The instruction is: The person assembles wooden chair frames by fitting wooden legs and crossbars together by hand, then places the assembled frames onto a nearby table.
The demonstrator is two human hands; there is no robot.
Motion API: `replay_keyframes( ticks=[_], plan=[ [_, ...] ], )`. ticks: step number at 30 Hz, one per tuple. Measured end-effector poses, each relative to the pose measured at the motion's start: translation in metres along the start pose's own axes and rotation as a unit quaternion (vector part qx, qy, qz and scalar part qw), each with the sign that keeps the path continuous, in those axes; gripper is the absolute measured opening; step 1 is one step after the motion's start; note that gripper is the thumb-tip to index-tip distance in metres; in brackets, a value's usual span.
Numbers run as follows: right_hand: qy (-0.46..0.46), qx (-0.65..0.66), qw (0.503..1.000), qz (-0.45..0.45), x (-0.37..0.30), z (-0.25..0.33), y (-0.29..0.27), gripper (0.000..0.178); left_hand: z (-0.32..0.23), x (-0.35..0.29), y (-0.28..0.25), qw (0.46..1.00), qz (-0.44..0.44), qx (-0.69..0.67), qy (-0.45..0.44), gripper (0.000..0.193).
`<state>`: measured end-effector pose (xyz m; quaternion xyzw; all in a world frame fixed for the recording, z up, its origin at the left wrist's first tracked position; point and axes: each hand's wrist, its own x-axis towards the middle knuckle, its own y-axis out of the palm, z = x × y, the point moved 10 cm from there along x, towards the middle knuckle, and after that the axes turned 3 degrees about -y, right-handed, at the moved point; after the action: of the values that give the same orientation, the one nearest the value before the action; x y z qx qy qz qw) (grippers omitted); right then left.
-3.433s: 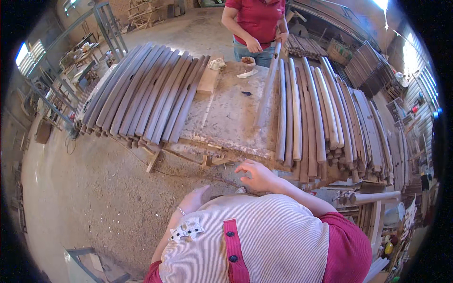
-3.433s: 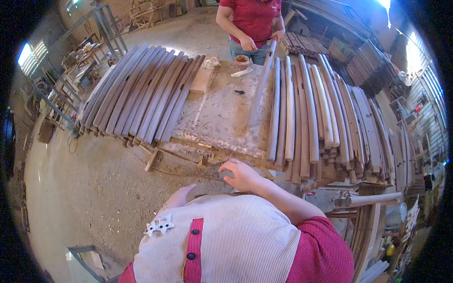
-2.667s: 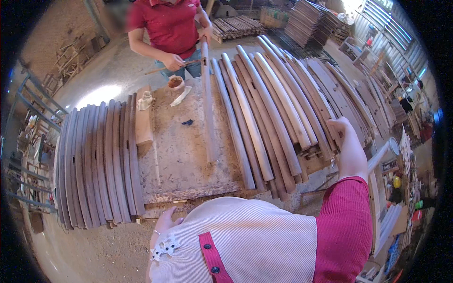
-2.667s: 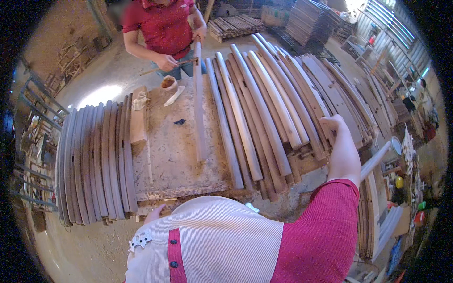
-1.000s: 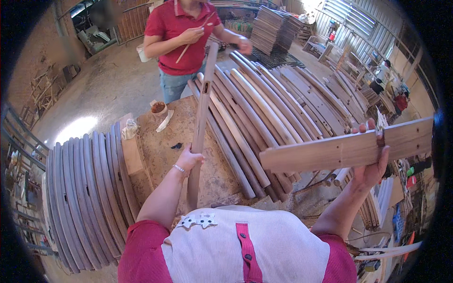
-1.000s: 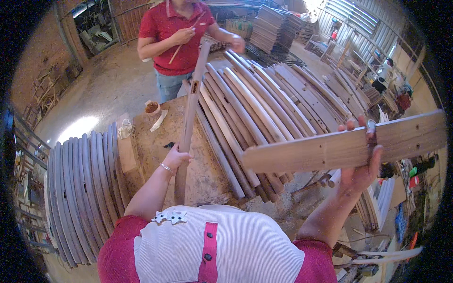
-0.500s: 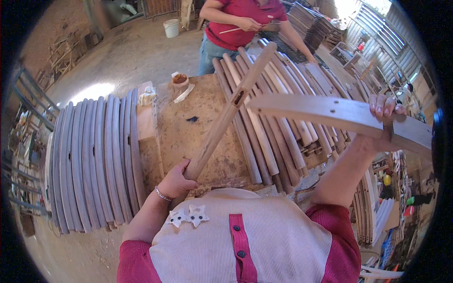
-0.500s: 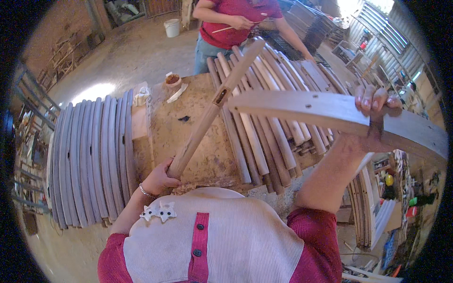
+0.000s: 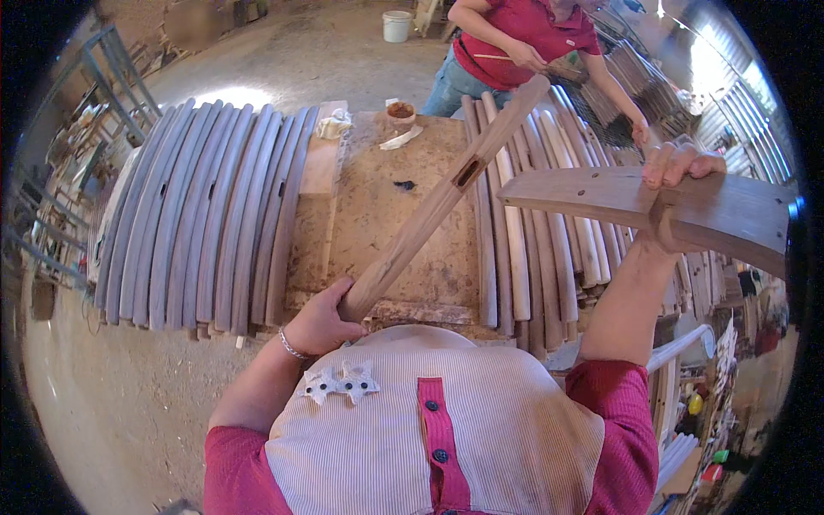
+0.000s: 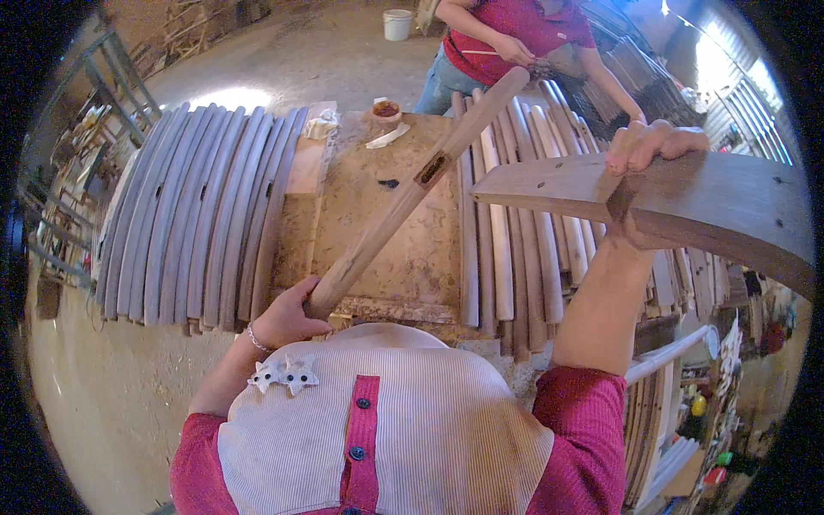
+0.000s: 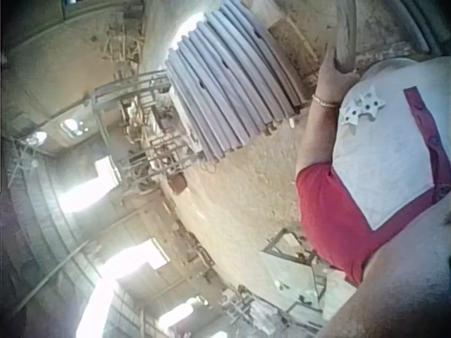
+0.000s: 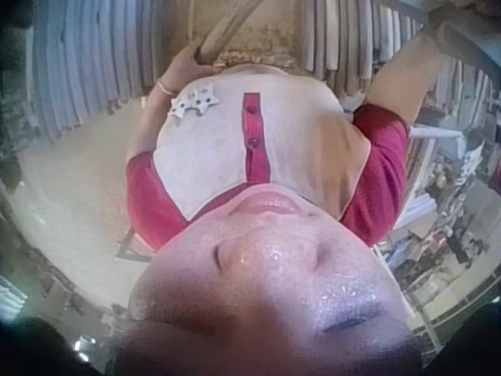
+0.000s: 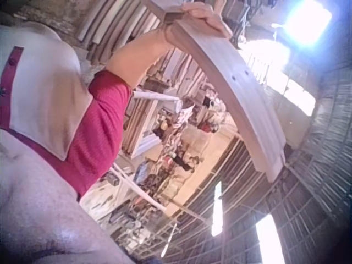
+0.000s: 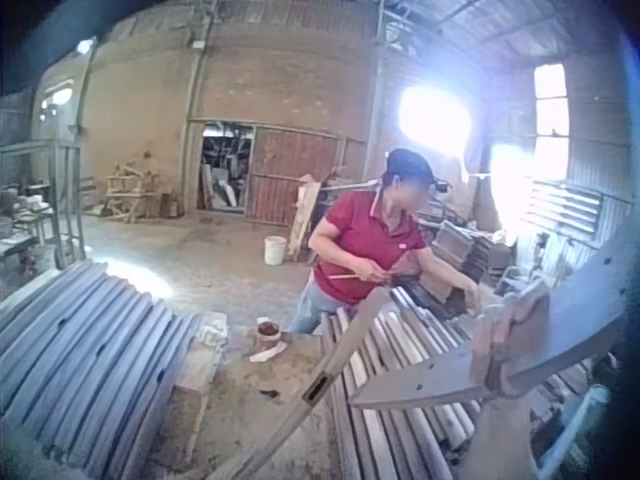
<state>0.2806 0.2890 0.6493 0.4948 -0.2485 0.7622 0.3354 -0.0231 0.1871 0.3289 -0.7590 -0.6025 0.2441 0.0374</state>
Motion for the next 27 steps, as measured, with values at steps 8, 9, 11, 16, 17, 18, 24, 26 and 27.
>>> replay_keyframes(
  ticks=[8, 9, 11, 16, 17, 18, 24, 26, 27],
  plan=[
    [-0.061, 0.023, 0.998, 0.026, 0.016, 0.025, 0.026, 0.040, 0.017, -0.031, -0.004, 0.996, -0.078, -0.028, -0.036, 0.083],
    [-0.065, 0.025, 0.997, 0.023, 0.015, 0.021, 0.032, 0.039, 0.019, -0.035, -0.004, 0.995, -0.084, -0.031, -0.038, 0.083],
    [-0.070, 0.028, 0.997, 0.021, 0.014, 0.016, 0.038, 0.038, 0.024, -0.041, -0.001, 0.994, -0.084, -0.035, -0.053, 0.082],
    [-0.044, 0.070, 0.995, 0.047, 0.010, -0.004, 0.051, 0.041, 0.037, -0.056, 0.003, 0.992, -0.118, -0.010, -0.048, 0.078],
    [-0.043, 0.079, 0.995, 0.050, 0.009, -0.013, 0.056, 0.041, 0.039, -0.061, 0.002, 0.989, -0.142, 0.020, -0.042, 0.075],
    [-0.040, 0.102, 0.994, 0.020, 0.009, -0.023, 0.057, 0.040, 0.044, -0.063, 0.003, 0.988, -0.149, 0.015, -0.047, 0.075],
    [-0.008, 0.144, 0.989, -0.009, 0.008, -0.079, 0.080, 0.046, 0.050, -0.067, 0.012, 0.988, -0.118, 0.036, -0.093, 0.071],
    [-0.003, 0.165, 0.986, -0.003, -0.001, -0.093, 0.088, 0.043, 0.063, -0.071, 0.016, 0.987, -0.125, 0.017, -0.103, 0.069],
    [0.031, 0.214, 0.976, 0.013, -0.006, -0.103, 0.096, 0.043, 0.073, -0.073, 0.019, 0.986, -0.130, 0.015, -0.105, 0.069]
  ],
)
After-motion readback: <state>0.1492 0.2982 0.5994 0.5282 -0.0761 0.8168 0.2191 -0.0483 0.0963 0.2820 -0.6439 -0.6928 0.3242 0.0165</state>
